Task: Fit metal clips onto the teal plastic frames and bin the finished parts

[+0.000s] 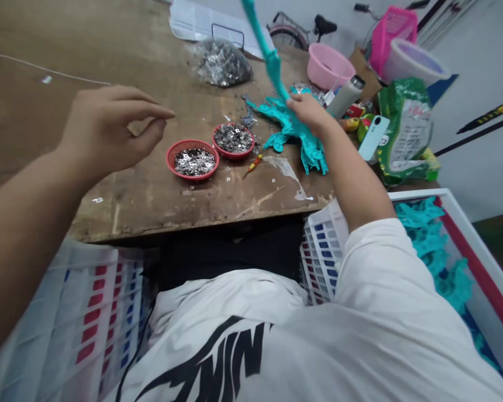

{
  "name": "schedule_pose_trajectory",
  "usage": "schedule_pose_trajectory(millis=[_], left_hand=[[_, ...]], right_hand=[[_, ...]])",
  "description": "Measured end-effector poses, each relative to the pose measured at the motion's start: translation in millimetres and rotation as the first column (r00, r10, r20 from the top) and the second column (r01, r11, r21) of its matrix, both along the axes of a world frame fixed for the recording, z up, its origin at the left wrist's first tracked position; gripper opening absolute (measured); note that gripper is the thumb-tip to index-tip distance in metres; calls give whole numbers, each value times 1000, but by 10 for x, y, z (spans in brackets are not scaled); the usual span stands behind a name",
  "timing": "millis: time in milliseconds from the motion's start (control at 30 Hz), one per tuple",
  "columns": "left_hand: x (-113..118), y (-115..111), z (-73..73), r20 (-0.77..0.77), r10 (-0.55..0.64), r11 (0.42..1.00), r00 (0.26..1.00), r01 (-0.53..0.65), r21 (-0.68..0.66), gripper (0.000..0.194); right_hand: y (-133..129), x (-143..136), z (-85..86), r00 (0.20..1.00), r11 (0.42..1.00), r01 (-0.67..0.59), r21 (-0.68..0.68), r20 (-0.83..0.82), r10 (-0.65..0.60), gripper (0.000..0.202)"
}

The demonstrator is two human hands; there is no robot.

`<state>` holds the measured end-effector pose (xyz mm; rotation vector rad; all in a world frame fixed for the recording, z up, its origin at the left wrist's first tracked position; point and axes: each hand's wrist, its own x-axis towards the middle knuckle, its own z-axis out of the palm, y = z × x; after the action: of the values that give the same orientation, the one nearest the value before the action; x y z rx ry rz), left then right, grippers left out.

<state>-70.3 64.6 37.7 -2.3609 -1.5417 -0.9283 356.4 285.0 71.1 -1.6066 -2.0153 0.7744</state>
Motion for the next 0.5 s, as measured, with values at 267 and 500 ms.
schedule_pose_trajectory(millis=[267,500], left_hand=[[-30,1,-113,66,-38,999,997,40,-34,50],[69,-89,-29,49,23,981,999,-13,-191,53]], right_hand=[[229,655,-675,774,967,255,11,597,-211,73],[920,766,-770,801,984,-82,159,598,-30,112]])
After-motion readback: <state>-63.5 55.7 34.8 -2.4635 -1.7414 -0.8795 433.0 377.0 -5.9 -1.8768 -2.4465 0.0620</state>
